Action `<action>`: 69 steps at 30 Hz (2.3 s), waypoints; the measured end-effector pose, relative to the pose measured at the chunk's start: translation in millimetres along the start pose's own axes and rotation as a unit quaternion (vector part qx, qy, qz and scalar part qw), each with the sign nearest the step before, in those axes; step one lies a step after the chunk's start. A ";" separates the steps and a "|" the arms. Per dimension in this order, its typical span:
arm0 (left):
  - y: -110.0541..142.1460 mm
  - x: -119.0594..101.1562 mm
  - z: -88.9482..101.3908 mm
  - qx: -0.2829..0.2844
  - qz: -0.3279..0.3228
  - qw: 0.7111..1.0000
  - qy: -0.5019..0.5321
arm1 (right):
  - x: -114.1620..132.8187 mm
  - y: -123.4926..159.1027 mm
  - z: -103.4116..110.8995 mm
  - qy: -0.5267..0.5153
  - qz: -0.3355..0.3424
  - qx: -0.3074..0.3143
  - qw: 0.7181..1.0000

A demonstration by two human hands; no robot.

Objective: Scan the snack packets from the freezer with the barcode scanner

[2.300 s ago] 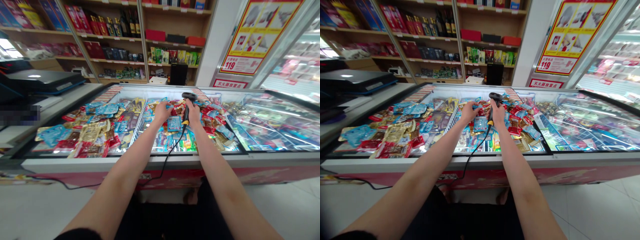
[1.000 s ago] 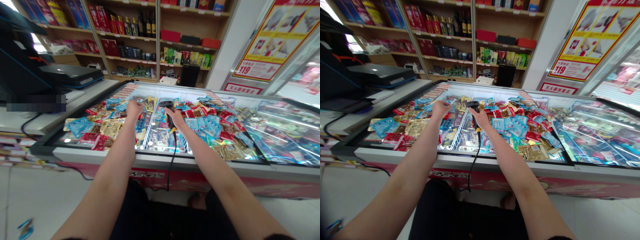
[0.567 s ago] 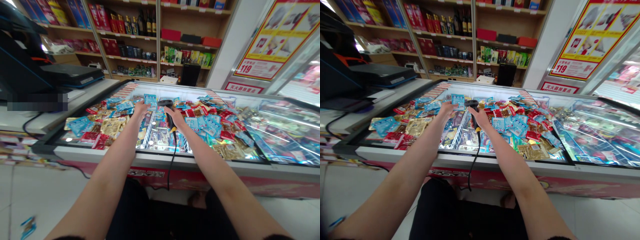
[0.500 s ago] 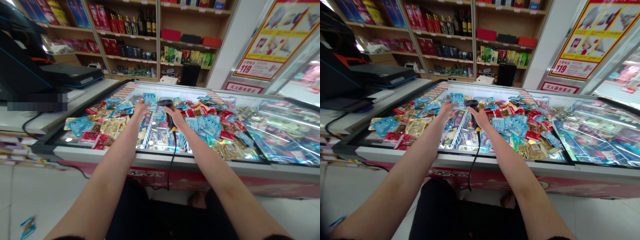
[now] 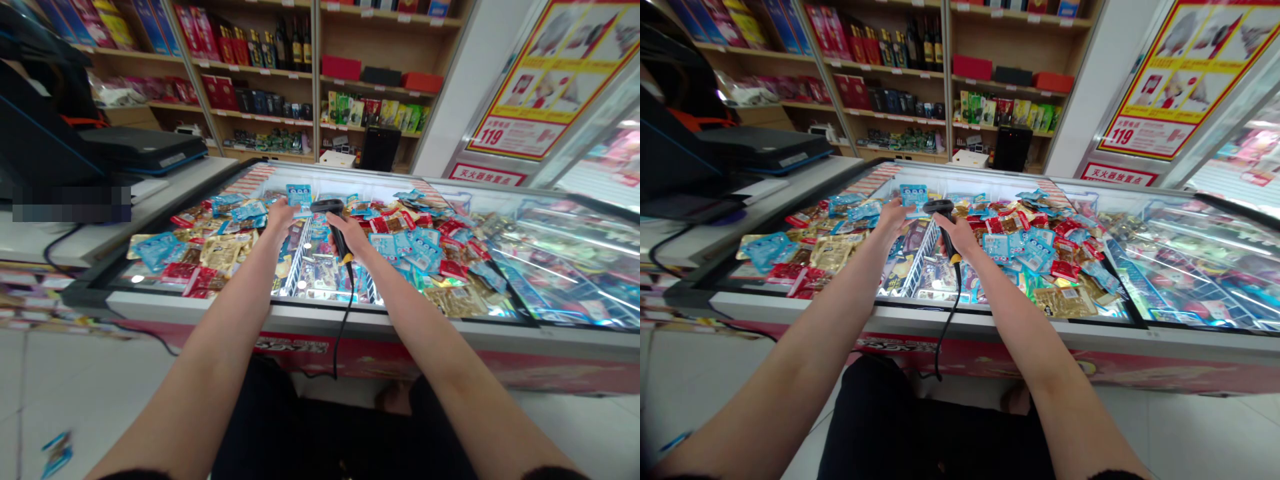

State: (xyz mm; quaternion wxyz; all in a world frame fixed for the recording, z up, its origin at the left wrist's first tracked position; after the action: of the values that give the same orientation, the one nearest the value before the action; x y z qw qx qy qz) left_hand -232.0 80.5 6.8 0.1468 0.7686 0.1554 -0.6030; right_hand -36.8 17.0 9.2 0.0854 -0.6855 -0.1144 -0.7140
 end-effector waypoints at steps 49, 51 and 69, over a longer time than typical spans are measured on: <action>-17.9 4.9 3.2 0.009 -0.060 0.998 -0.027 | 1.2 5.1 0.0 -0.004 -0.008 0.006 1.000; -19.8 6.3 2.9 0.010 -0.060 0.998 -0.025 | 1.6 5.4 0.2 -0.001 -0.009 0.004 1.000; -20.5 1.3 4.5 0.006 -0.090 0.995 -0.050 | 2.7 6.3 3.2 -0.005 -0.007 -0.004 1.000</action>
State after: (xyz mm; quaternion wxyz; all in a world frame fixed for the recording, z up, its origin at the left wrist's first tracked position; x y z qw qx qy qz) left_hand -244.2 97.4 3.8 0.0949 0.7209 0.2131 -0.6526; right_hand -32.2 12.0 12.3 0.0772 -0.6883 -0.1173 -0.7117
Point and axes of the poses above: each hand's wrist, its own y-axis away from the middle knuckle, its own z-axis out of the back of the hand, x = y × z, the point moved 10 cm from there along -y, towards the middle knuckle, and after that the axes turned 9 degrees about y, right-handed, at the moved point
